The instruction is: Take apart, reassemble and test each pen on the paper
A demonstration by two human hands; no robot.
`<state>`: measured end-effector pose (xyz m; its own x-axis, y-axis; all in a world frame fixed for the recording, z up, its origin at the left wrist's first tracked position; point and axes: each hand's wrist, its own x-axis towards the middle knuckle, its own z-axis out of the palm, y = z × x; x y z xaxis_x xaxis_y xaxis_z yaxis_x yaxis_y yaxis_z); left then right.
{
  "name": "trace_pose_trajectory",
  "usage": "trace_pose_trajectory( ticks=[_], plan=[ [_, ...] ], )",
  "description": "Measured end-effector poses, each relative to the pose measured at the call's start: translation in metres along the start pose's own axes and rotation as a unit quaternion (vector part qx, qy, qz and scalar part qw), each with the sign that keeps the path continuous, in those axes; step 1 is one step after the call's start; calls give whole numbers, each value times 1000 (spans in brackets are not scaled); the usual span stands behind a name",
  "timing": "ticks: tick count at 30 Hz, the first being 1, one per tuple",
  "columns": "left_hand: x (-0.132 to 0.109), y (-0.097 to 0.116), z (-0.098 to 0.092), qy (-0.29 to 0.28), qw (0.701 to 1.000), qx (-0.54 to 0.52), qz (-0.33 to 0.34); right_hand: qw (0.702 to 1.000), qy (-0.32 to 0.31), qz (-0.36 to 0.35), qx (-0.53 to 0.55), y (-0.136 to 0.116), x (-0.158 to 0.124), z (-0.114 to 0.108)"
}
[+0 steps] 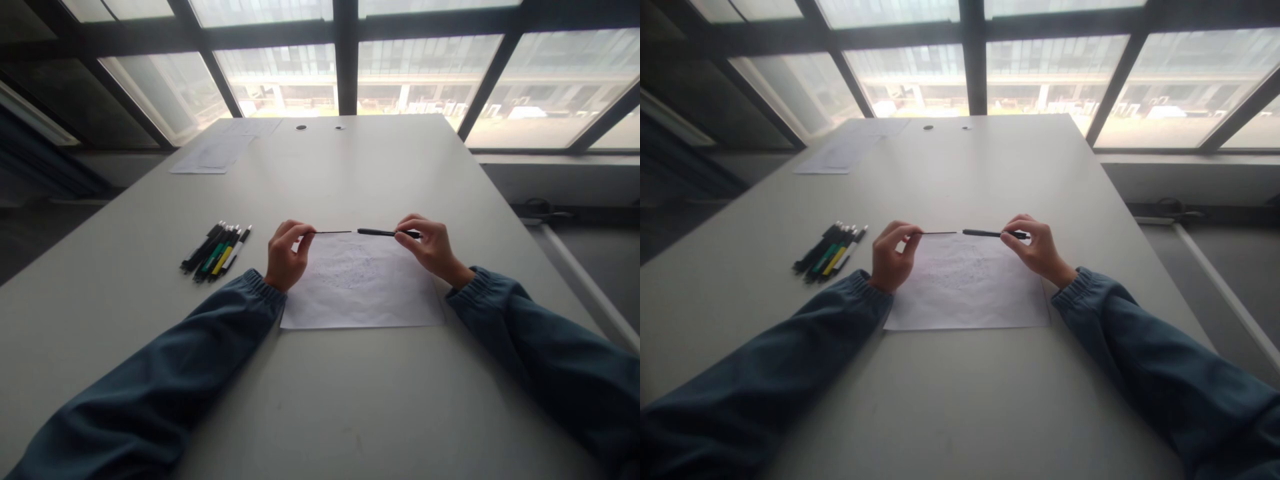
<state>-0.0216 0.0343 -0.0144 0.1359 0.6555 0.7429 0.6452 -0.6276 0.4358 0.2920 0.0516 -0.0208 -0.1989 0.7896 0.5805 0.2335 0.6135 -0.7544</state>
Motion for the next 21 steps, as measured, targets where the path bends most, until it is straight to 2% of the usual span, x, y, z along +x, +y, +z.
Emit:
trace_pose_trajectory(
  ticks=[8,14,21],
  plan=[
    [-1,-1,-2,28,1000,-8,-6,999,32,35,22,6,0,-1],
    [0,4,-1,-18,999,-18,42,998,49,29,-14,8,1,3],
    [1,8,1,-83,990,-64,98,998,14,17,-56,2,-1,10]
  ],
)
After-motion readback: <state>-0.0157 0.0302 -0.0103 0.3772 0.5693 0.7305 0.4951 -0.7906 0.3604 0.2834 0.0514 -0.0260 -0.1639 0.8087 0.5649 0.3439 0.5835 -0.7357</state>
